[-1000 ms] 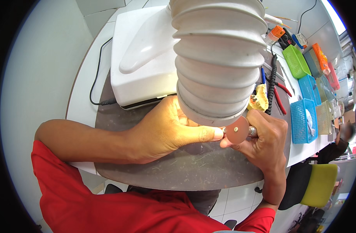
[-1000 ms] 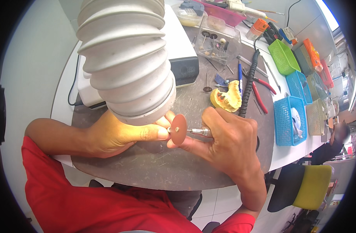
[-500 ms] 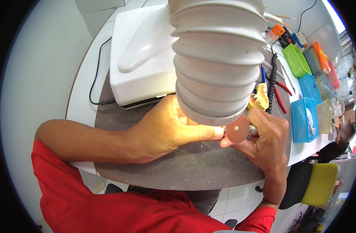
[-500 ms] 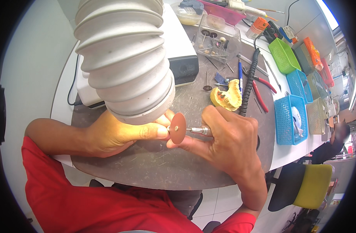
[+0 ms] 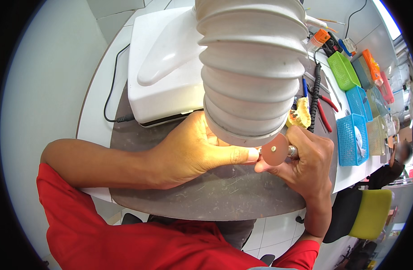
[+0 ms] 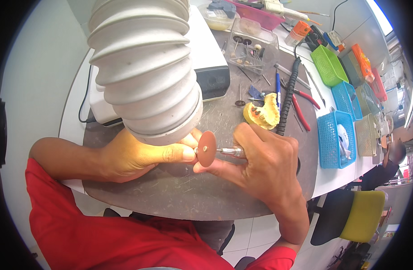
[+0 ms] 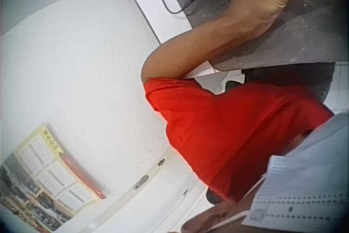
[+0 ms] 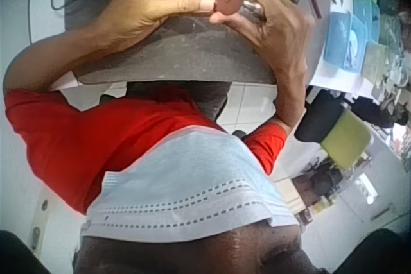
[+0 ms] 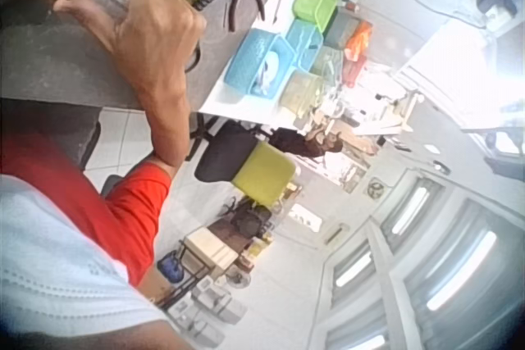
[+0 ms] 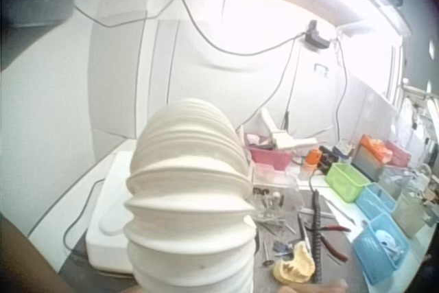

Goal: The person uses a rotary grinding tool to smooth a small metal dental component. They then place the component into a yellow dental cast and fit a blue upper jaw mold over it to check the alignment. The person repeats the grinding and fitting process to refine the fit.

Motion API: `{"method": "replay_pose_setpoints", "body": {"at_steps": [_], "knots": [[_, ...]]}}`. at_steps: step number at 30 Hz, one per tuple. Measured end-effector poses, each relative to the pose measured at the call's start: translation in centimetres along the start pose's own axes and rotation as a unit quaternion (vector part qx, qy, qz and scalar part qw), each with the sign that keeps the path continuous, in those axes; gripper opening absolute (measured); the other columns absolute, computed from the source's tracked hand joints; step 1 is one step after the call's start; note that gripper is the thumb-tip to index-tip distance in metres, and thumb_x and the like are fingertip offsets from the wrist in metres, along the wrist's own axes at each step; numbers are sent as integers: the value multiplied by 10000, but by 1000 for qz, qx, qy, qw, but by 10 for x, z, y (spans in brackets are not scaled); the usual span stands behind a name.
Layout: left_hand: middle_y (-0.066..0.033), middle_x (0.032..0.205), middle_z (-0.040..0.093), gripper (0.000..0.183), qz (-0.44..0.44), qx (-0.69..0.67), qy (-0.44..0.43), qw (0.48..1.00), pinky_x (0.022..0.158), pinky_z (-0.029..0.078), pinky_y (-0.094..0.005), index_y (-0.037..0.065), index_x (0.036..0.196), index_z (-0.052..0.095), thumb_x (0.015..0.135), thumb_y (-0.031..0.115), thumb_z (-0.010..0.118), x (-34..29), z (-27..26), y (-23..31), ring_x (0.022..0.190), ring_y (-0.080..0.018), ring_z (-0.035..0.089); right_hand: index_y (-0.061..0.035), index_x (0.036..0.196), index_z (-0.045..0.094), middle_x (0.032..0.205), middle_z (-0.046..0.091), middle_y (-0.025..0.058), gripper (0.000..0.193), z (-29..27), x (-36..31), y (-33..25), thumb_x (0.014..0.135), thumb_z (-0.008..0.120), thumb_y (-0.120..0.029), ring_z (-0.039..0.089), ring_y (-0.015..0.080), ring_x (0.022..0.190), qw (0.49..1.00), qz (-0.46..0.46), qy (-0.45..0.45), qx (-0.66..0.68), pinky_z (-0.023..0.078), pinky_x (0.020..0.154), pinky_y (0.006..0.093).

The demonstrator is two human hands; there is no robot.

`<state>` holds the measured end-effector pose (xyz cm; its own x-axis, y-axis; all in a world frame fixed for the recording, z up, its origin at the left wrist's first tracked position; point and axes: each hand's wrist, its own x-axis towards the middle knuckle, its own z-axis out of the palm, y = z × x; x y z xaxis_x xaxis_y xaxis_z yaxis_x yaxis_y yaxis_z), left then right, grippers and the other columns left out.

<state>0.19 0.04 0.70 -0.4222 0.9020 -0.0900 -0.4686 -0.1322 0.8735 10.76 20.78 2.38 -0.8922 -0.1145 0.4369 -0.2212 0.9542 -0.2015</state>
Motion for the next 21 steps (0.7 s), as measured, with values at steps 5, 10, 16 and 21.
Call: {"method": "replay_pose_setpoints", "body": {"at_steps": [5, 10, 16, 21], "knots": [[-72, 1145, 651, 370, 2, 12, -3, 1000, 933, 512, -299, -9, 1235, 560, 902, 67, 701, 0, -1, -1, 1069, -136, 614, -83, 664, 502, 517, 431, 19, 630, -1, 0, -1, 578, 874, -584, 471, 180, 424, 1000, -11, -3, -6, 346, 402, 330], [-70, 1148, 649, 369, 2, 1, -2, 1000, 935, 514, -301, -7, 1237, 559, 903, 65, 699, 0, 0, 1, 1069, -135, 612, -83, 662, 498, 515, 433, 20, 631, -1, -1, 0, 581, 875, -583, 470, 182, 421, 1000, -1, -7, -1, 346, 401, 333], [-71, 1167, 641, 364, 5, -1, -6, 1000, 933, 512, -300, -9, 1233, 562, 904, 70, 699, 0, 0, 0, 1078, -136, 607, -83, 659, 492, 510, 428, 20, 637, -1, -1, 1, 577, 874, -586, 464, 182, 421, 1000, -3, -5, -3, 343, 401, 333], [-73, 1153, 648, 365, 0, 8, 1, 1000, 937, 511, -300, -17, 1224, 565, 899, 72, 706, 0, 1, 1, 1077, -138, 610, -84, 659, 491, 508, 431, 23, 640, -1, 1, 0, 579, 869, -593, 464, 184, 420, 1000, -7, -6, -7, 342, 402, 332]]}}
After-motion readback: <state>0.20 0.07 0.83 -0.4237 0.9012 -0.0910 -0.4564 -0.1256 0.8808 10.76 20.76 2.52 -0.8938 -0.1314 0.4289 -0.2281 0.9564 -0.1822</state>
